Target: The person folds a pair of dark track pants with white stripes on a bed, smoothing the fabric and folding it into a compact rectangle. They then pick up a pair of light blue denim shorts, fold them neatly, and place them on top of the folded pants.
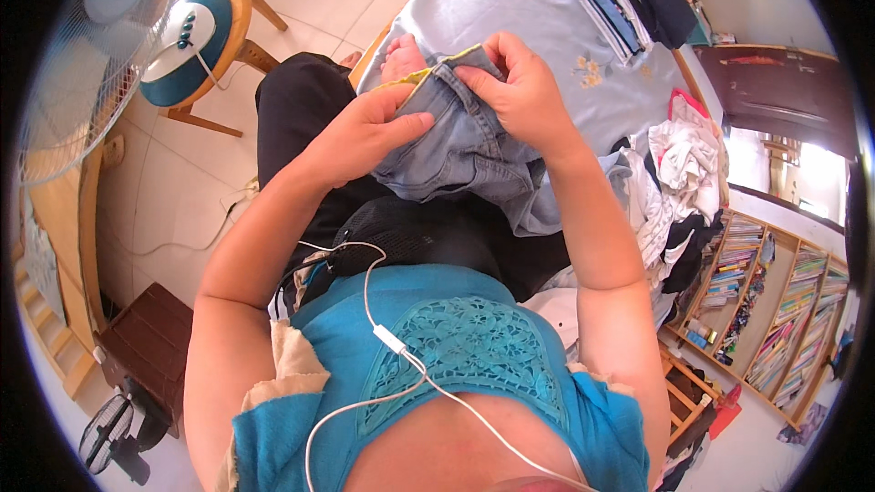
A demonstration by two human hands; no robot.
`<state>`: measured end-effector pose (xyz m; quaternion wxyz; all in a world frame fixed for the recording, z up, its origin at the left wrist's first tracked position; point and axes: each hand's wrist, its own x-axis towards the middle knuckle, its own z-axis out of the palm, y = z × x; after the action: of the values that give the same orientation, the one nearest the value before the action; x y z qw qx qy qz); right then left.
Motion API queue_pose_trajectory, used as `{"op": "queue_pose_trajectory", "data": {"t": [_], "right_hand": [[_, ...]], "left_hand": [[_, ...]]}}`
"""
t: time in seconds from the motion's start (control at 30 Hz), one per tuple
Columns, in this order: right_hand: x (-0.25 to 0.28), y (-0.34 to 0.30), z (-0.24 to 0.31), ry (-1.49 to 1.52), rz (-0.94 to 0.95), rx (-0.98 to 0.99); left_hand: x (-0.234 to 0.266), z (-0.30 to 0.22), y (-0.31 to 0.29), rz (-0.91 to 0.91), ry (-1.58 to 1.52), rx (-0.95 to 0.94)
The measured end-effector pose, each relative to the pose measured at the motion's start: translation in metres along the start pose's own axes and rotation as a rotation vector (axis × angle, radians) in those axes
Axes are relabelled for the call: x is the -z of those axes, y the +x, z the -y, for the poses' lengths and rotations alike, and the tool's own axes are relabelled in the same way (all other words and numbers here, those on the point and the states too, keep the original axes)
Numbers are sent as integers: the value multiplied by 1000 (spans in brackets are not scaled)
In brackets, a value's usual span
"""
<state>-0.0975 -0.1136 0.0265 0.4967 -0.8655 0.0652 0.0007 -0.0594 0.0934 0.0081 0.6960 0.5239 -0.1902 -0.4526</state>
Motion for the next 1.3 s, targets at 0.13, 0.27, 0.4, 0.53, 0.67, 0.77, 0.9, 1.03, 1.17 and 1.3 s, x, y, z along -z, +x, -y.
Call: {"op": "queue_pose_trajectory", "data": {"t": [0.13,0.27,0.4,0.53,0.67,0.77,0.9,1.03,1.17,1.3], "right_hand": [[-18,-3,16,-378,-208,292],[-28,-8,23,-327,-240,492],[-25,-17,25,-166,-141,398],[-22,-23,30,46,-74,307],[-25,-26,35,116,-130,264],[-28,-26,35,129,-140,245],[-28,-27,35,124,-110,272],[-28,-30,30,180,-67,278],[-14,-32,22,214,-69,300],[35,-46,-18,-25,-28,219]], "left_hand": [[-1,18,3,-152,161,-77],[-4,11,3,-194,423,-145],[-8,6,2,-215,500,-189],[-16,-2,0,-312,768,-335],[-22,-1,1,-401,751,-416],[-22,-1,1,-486,742,-435],[-10,1,0,-582,824,-356],[-9,-12,-1,-395,742,-441],[11,-11,-4,-314,634,-241],[42,-18,-13,-387,462,-332]]}}
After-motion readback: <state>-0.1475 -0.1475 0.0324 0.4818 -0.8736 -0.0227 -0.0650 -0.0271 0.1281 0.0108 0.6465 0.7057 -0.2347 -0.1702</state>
